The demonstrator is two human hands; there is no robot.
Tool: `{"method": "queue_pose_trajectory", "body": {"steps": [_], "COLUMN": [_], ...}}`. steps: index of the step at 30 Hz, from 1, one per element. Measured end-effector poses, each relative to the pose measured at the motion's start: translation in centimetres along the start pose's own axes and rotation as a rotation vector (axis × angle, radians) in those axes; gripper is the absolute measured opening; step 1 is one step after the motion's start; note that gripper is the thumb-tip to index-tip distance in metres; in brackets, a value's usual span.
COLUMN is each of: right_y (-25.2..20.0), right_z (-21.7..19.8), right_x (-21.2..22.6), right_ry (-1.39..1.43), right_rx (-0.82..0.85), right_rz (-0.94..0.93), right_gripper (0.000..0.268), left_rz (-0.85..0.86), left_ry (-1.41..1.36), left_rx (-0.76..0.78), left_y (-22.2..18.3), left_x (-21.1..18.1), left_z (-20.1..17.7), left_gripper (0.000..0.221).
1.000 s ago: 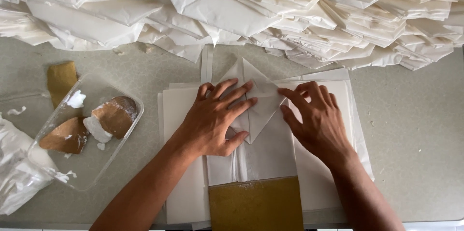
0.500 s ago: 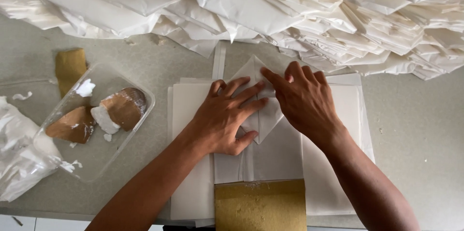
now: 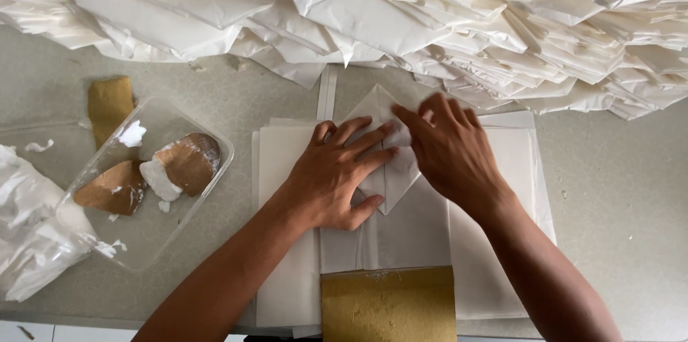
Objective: The person applies a white paste to a cardboard template using a small wooden spatula, then folds a white paper sheet over the template and smooths the edges. The person folds the top corners of the paper inward to form a triangular flap and presses it flat.
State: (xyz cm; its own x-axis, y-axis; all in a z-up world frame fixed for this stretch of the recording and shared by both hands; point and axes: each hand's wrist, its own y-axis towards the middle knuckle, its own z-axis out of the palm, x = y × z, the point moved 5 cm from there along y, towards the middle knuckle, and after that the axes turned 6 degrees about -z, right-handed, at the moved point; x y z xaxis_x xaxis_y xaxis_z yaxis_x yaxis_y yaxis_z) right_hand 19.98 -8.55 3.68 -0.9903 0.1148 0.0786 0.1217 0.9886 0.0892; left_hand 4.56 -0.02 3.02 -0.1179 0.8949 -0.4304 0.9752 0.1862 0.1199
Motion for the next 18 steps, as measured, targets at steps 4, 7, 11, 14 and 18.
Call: {"method": "queue_pose_trajectory", "body": {"steps": [4,7,11,14,18], "right_y": [-3.7,-6.2,-7.2,-6.1,-3.5], "right_z": [-0.8,-1.0,-1.3,-1.4,-1.2], "right_x": [-1.0,-1.7,-2.1,-2.2,-1.7], "right_ry": [-0.054,-0.06,-0.057,-0.031,-0.016], "right_rx": [-0.091,-0.112,-0.098,-0.099,-0.121], "right_rz": [0.052,0.098,0.137,0.122,0.069], "right_gripper": [0.04,0.037,0.03,0.022,0.023], "left_rz": [0.014,0.03,0.034,0.044,0.047], "left_ry": [0.018,-0.008,-0.023,-0.005,-0.019], "left_rx": [-0.019,-0.021,-0.005,-0.029,-0.026], "left_y": [0.0,0.1,0.0,0.0,0.1], "left_x": [0.1,0.0,-0.2,-0.3,-0.3], "left_z": [0.0,0.1,0.4,0.4,0.3], "left_gripper": [0.067,0.066,0.067,0.067,0.069]}}
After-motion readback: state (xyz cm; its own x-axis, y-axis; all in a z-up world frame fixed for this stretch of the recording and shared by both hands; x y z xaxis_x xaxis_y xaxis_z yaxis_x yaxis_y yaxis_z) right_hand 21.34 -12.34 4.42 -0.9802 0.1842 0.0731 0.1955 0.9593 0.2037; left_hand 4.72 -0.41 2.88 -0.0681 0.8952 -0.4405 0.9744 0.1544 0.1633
